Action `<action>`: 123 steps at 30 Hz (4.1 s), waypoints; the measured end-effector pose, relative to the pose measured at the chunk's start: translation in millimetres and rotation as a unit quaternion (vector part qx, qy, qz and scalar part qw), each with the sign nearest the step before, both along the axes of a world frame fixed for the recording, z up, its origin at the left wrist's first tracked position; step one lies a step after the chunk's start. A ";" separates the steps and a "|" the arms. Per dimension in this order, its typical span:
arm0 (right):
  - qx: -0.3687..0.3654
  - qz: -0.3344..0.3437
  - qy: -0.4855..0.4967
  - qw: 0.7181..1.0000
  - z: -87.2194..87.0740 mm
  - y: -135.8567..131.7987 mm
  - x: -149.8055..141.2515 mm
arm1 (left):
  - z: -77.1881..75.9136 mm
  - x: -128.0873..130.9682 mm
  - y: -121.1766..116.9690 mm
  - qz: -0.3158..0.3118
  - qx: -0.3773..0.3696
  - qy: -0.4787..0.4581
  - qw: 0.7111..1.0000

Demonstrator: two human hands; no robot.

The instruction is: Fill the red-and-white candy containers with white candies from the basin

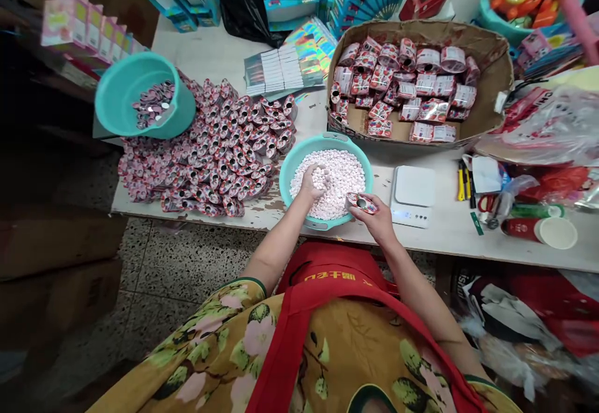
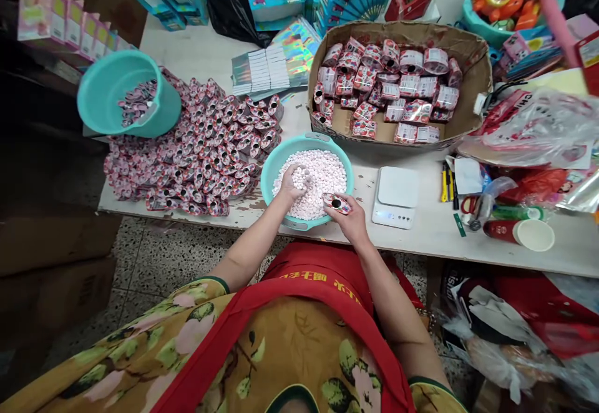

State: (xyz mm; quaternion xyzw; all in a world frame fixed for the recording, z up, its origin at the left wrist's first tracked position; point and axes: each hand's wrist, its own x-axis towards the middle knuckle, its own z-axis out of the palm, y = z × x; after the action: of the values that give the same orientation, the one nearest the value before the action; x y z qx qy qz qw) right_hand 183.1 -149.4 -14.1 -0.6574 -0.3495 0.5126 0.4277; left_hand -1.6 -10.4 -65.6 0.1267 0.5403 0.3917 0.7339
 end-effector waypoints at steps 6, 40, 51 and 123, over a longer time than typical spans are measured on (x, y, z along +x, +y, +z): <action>0.034 0.019 -0.103 0.994 -8.4 30.1 -39.3 | 29.9 2.5 0.1 -0.021 0.031 -0.149 0.988; -0.022 0.082 -0.275 0.958 -3.0 81.2 -85.3 | 41.8 17.0 16.5 0.004 0.183 0.033 0.982; -0.012 0.064 -0.222 0.973 -5.1 80.1 -67.9 | 54.8 31.7 13.4 -0.030 0.186 0.035 0.981; 0.033 -0.209 -0.279 0.937 -88.4 24.4 179.0 | -45.7 22.7 29.5 -0.357 0.272 0.639 0.625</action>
State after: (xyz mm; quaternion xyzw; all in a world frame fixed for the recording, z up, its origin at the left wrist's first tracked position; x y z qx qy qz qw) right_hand 362.0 -125.0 -102.5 -0.8177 -0.3262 0.1963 0.4317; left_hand 21.1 19.1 -111.4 0.7221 0.6544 0.0493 0.2189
